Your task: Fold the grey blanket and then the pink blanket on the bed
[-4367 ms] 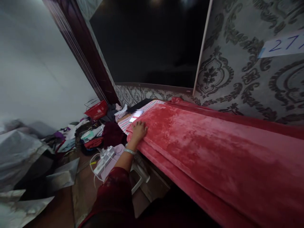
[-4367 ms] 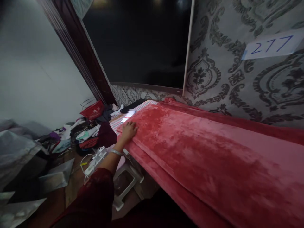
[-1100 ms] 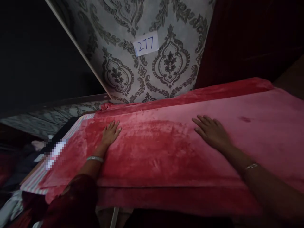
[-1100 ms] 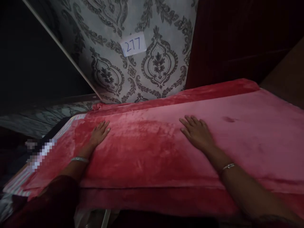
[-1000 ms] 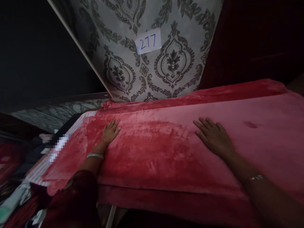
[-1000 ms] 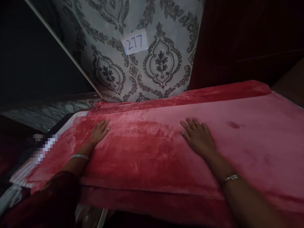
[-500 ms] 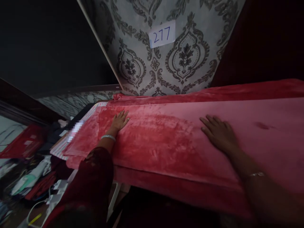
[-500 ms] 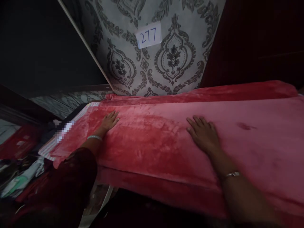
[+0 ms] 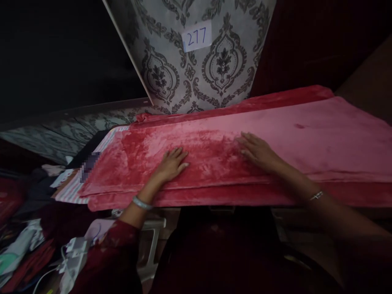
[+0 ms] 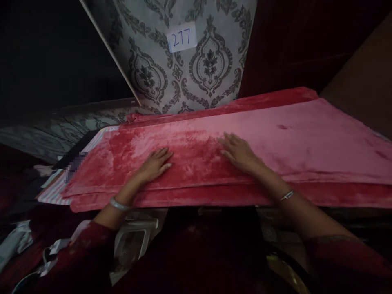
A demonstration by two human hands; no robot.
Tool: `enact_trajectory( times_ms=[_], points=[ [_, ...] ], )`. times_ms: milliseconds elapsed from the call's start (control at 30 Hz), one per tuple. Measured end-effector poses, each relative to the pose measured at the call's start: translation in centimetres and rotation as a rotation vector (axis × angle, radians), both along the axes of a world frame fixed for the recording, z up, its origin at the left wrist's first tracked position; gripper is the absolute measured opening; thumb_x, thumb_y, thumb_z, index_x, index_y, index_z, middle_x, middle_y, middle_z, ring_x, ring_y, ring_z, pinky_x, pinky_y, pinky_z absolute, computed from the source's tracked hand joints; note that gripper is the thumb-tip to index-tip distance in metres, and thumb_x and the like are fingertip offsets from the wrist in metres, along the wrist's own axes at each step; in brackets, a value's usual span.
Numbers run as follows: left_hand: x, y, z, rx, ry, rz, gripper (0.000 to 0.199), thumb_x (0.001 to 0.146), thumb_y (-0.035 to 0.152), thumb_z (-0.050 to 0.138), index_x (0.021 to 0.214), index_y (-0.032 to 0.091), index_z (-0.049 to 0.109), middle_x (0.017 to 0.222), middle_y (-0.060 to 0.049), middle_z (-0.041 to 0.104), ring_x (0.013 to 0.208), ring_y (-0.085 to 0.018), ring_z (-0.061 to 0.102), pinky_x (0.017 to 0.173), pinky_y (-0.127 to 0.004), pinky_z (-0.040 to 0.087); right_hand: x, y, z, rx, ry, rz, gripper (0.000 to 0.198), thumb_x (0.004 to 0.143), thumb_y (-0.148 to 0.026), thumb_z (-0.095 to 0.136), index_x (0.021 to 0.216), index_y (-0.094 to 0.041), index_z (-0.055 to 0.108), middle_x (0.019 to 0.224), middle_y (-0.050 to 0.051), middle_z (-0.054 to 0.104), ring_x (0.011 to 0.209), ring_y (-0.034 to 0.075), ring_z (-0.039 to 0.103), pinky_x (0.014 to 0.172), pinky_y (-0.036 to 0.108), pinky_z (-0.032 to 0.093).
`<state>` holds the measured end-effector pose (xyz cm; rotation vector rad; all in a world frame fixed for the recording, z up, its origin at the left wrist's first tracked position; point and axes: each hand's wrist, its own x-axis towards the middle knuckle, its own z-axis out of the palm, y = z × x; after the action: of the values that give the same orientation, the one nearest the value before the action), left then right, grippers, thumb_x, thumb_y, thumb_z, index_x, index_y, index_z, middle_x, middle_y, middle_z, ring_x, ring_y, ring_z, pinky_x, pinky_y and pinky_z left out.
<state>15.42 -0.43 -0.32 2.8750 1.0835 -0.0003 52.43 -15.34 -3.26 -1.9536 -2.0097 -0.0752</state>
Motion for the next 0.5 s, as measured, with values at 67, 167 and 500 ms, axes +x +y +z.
enact_trajectory(
  times_ms=[67,167,500],
  points=[
    [-0.5,-2.1,-1.5,0.017,-0.033,-0.017,0.061,0.101,0.053,0.039,0.157,0.027,0.037,0.167,-0.010,0.027,0.155,-0.029,0.022,0.124,-0.056,0.017,-1.5,-1.4,-1.2,-0.050,-0.023,0.038,0.054,0.104,-0.050,0.030,0.155,-0.034,0.040,0.165,0.005,0.028,0.151,0.033,0.026,0.115,0.060,0.033],
    [-0.9,-3.1,-3.0,0.050,-0.086,0.037,0.060,0.102,0.051,0.038,0.158,0.028,0.036,0.168,-0.008,0.025,0.155,-0.029,0.019,0.124,-0.057,0.016,-2.1,-2.5,-2.9,-0.096,-0.045,0.000,0.054,0.103,-0.050,0.032,0.155,-0.035,0.039,0.164,0.004,0.030,0.150,0.032,0.028,0.116,0.061,0.031],
    [-0.8,-2.6,-2.9,0.030,-0.122,0.050,0.058,0.101,0.045,0.039,0.156,0.025,0.040,0.166,-0.007,0.027,0.155,-0.028,0.021,0.125,-0.055,0.016,-2.0,-2.5,-2.7,-0.090,-0.029,-0.043,0.053,0.103,-0.049,0.036,0.153,-0.032,0.043,0.162,0.004,0.033,0.150,0.029,0.028,0.117,0.057,0.032]
  ],
)
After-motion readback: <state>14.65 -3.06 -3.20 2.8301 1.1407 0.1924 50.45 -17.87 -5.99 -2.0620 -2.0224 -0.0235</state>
